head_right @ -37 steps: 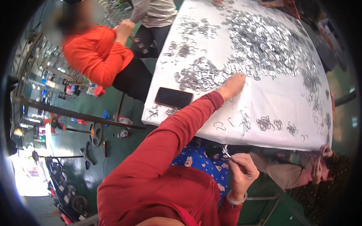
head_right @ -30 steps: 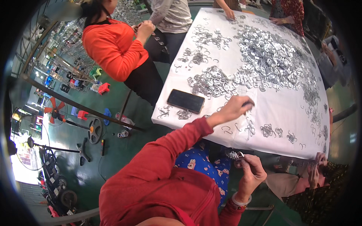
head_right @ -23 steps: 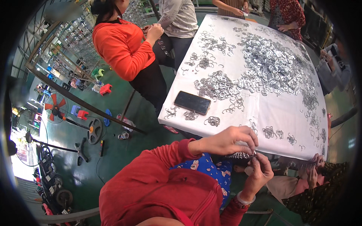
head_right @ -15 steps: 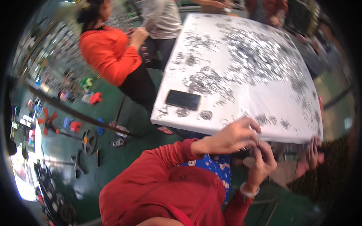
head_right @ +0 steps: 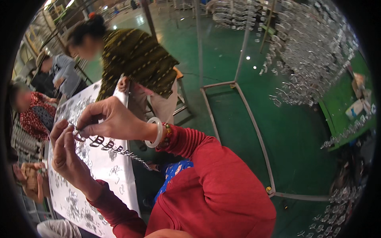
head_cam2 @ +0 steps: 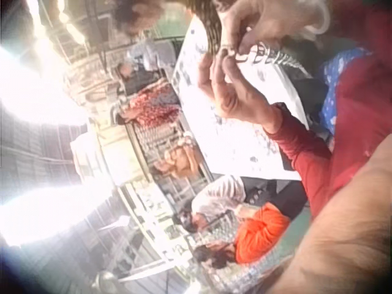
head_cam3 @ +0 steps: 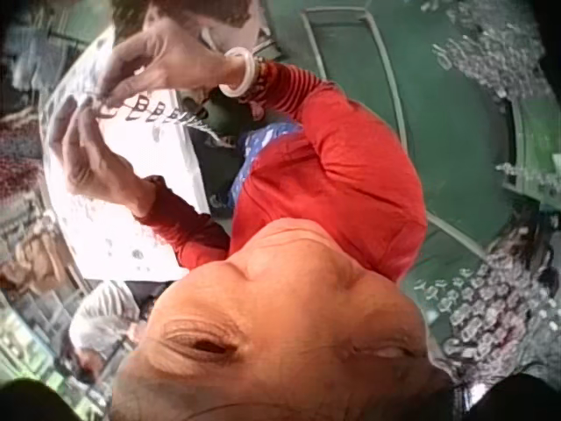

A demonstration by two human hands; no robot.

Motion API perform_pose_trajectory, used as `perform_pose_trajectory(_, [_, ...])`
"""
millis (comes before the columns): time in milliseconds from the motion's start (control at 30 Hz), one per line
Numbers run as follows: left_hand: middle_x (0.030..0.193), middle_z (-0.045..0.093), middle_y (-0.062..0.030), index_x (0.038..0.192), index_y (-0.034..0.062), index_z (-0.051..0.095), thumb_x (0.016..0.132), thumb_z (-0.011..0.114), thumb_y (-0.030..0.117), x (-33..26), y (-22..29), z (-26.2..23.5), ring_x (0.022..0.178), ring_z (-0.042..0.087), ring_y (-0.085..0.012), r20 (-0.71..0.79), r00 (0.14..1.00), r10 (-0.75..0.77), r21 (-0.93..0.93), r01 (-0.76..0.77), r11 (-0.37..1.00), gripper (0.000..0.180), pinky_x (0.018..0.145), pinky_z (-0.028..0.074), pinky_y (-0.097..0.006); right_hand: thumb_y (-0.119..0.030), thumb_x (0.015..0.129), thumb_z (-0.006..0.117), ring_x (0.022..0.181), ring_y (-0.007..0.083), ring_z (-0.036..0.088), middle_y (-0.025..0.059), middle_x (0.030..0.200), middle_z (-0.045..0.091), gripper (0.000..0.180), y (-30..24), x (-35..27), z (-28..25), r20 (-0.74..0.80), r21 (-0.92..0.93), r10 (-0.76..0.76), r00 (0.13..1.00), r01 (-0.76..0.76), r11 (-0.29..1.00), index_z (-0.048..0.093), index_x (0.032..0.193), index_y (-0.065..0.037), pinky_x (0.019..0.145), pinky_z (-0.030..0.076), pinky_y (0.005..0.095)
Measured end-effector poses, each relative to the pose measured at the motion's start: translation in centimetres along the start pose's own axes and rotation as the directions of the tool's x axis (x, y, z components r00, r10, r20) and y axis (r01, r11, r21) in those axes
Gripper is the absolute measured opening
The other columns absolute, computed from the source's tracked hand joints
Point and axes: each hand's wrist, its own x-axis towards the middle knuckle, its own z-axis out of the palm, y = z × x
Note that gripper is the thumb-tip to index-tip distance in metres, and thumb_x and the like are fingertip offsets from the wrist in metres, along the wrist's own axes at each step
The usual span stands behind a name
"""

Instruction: The person picks small metal keychain components from a table and links them together by hand. They repeatedly form short chains and hang them on a nearby metal rack. Other workers are visible at the same table performing similar assembly.

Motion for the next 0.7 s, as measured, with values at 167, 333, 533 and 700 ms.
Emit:
perform_pose_trajectory(167, [0.097,0.062,-0.0105,0.084,-0.0045,0.065,0.091,0.052,0.007,-0.8,-3.8,0.8,0.093,0.056,-0.0177,-0.003,0.999,-0.042,-0.104,0.041,0.994,0.019,0.088,0.040,-0.030,0.018,0.074,0.061,0.078,0.0176,0.064,0.0150,0.086,0.064,0.019,-7.4,-1.6,-3.7,-0.116,-0.122,-0.317,0.941,0.303,0.945,0.062,0.089,0.007,0.070,0.054,0.0269])
perform_pose_trajectory(333, [0.082,0.063,-0.0021,0.093,-0.0036,0.065,0.090,0.059,0.013,-6.2,-13.4,2.3,0.080,0.054,-0.0076,0.621,0.638,-0.455,-0.001,0.582,0.813,0.018,0.075,0.042,-0.022,0.008,0.081,0.061,0.079,0.0209,0.066,0.0152,0.093,0.065,0.015,-13.9,-2.3,-6.6,-0.066,-0.387,-0.534,0.843,0.471,0.793,0.060,0.096,0.006,0.071,0.054,0.0294])
perform_pose_trajectory(533, [0.079,0.061,0.0016,0.098,0.0028,0.066,0.087,0.061,0.023,-14.9,-27.1,1.2,0.071,0.055,-0.0088,0.749,0.175,-0.639,0.384,0.672,0.634,0.023,0.060,0.044,-0.024,0.003,0.082,0.062,0.074,0.0154,0.066,0.0129,0.089,0.068,0.015,-20.4,-3.6,-8.2,-0.141,-0.574,-0.614,0.777,0.441,0.690,0.063,0.097,0.004,0.066,0.051,0.0233])
perform_pose_trajectory(700, [0.114,0.057,-0.0060,0.120,0.0113,0.057,0.088,0.058,0.030,-16.6,-33.3,-2.2,0.107,0.051,-0.0227,0.666,0.167,-0.727,0.414,0.728,0.547,0.036,0.079,0.044,-0.044,0.000,0.083,0.062,0.069,0.0114,0.063,0.0077,0.084,0.068,0.014,-25.0,-5.9,-6.9,-0.218,-0.660,-0.729,0.649,0.452,0.600,0.064,0.097,0.001,0.059,0.050,0.0215])
